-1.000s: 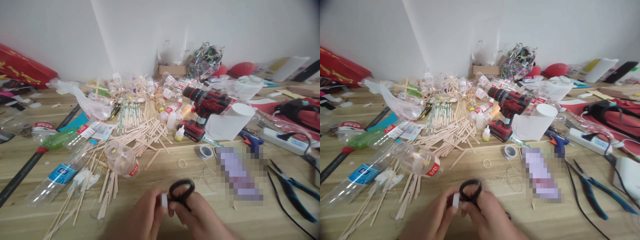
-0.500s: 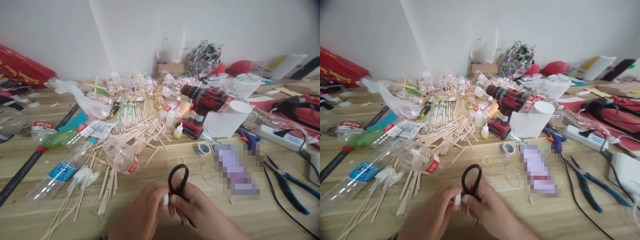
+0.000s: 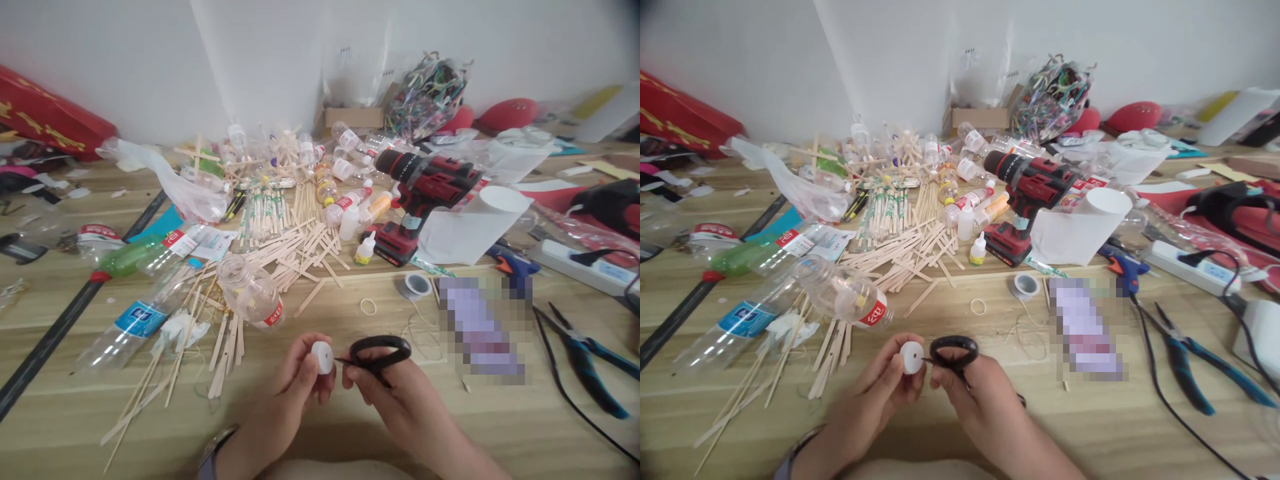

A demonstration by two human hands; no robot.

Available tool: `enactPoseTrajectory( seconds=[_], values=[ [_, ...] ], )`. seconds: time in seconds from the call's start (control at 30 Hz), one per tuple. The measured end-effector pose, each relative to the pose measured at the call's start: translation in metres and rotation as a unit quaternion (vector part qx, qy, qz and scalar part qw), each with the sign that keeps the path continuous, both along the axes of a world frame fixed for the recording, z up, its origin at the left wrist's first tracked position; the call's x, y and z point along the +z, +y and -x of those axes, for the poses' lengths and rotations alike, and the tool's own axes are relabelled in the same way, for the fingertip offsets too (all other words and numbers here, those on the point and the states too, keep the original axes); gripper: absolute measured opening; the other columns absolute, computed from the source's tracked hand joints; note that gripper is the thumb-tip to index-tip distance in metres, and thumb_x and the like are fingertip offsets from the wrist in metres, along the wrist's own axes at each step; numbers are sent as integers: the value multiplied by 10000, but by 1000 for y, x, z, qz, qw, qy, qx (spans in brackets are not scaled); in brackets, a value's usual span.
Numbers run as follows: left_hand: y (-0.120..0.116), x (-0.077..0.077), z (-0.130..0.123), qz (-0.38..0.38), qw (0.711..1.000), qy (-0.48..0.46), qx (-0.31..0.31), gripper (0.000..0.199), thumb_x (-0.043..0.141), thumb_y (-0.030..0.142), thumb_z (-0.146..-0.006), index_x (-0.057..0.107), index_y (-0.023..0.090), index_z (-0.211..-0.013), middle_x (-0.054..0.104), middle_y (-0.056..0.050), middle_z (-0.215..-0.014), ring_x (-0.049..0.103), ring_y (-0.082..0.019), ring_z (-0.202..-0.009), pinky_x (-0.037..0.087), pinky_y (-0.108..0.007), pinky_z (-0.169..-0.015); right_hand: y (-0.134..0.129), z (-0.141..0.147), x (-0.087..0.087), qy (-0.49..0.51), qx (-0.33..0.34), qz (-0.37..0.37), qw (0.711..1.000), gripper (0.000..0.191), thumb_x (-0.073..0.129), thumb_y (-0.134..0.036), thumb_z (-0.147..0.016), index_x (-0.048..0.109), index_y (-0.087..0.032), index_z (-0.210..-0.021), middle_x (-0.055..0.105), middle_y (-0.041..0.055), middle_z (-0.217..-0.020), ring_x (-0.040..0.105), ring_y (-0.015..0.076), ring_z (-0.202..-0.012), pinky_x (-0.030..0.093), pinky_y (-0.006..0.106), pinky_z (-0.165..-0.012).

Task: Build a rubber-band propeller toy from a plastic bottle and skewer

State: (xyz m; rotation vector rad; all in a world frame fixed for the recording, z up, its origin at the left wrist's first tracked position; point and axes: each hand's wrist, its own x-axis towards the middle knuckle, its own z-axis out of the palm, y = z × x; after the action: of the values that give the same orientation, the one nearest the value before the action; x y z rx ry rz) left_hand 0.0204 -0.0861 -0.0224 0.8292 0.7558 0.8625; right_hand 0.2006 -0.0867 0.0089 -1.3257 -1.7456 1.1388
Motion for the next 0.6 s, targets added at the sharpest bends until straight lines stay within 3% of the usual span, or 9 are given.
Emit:
enactPoseTrajectory(
  seconds=[0.1,0.23,0.37,0.43,0.5,0.6],
  values=[
    [0,3,0,-9,999,50,-15,424,427,555,-959,509,180,-1139,538,5,-779,475,-118,-710,396,-253,-691,1,1,1,-31,40,-44,998,183,437,-225,-956,556,-230,-817,688,2,-761,648,140,-675,477,229,-630],
    [-1,12,3,-76,976,198,-44,428,376,547,-972,487,188,-1178,549,2,-791,494,-142,-718,415,-271,-695,1,3,0,-38,58,-25,997,177,424,-241,-964,551,-232,-841,679,10,-770,656,157,-719,470,246,-670],
    [-2,22,6,-222,915,330,-72,286,414,366,-983,477,227,-1226,622,-67,-1064,566,-194,-947,428,-322,-858,1,3,-2,36,29,84,995,180,454,-289,-931,507,-218,-774,548,-14,-693,522,129,-581,426,238,-549],
    [-2,25,7,-257,894,361,-70,246,463,310,-952,507,226,-1179,624,-75,-1079,569,-206,-969,429,-329,-868,3,2,-2,109,42,157,981,190,457,-341,-938,488,-213,-801,512,-30,-693,453,104,-536,392,220,-500],
    [-1,26,8,-230,904,355,-68,209,527,339,-920,524,218,-1091,639,-60,-985,579,-198,-895,442,-308,-802,6,0,-1,152,57,196,967,214,478,-387,-934,482,-204,-823,521,-30,-705,426,90,-527,365,210,-484],
    [2,21,7,-127,952,270,-63,298,565,496,-888,480,215,-936,605,6,-754,533,-141,-670,406,-247,-621,8,-2,2,152,68,214,963,258,502,-430,-920,506,-181,-855,546,-21,-691,405,81,-507,339,215,-477]
  ],
)
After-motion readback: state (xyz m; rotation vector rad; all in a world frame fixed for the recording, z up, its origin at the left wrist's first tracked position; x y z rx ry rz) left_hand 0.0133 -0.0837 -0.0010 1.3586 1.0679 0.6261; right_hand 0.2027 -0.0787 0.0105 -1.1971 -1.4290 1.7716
